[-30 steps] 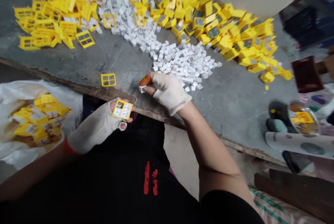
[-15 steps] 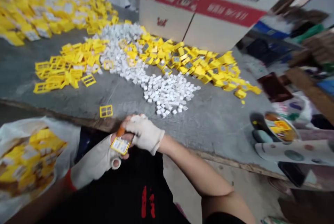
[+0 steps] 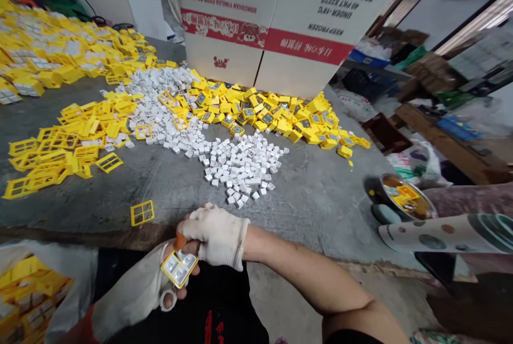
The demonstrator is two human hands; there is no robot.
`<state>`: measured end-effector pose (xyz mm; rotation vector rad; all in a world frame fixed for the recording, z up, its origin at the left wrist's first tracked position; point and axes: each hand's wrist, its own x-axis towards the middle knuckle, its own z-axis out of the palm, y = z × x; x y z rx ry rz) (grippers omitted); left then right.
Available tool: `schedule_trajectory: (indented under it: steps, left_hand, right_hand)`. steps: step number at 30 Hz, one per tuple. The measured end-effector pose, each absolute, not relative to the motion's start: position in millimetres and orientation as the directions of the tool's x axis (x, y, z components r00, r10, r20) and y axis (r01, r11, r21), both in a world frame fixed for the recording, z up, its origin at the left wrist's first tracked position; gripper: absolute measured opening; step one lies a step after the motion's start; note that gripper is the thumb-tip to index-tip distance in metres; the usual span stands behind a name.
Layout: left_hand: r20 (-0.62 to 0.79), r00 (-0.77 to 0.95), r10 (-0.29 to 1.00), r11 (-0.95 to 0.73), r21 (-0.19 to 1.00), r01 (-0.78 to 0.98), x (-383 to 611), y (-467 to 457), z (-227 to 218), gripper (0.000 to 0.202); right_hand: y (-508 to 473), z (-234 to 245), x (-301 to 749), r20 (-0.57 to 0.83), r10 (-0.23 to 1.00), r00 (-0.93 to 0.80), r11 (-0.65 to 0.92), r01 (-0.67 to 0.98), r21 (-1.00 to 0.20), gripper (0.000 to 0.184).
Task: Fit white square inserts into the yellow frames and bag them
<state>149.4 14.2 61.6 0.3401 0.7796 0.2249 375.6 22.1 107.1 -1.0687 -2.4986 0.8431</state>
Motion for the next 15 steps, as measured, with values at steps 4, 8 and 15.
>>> schedule_trajectory:
  steps: [4,8,15]
  left_hand:
    - [-0.645,0.706,0.293,0.928,0.370,-0.047,155,22,60,0.070]
    - [-0.597,0.758,0.264,0.919,0.395,-0.010,155,24,51,0.074]
    - [-0.521,0.752,0.404,0.864,0.488,-0.126,154,53,40,0.061]
  right_hand:
    - [31,125,373,-0.072,0.686,-0.724,0.633,0.643,-0.431,0.008]
    - [28,94,367,-0.036,0.793,-0.608,0.379,0.539,-0.752,0.031]
    - [117,110,481,0.186,0.980,0.072,0.035,0.857,-0.515,0.022]
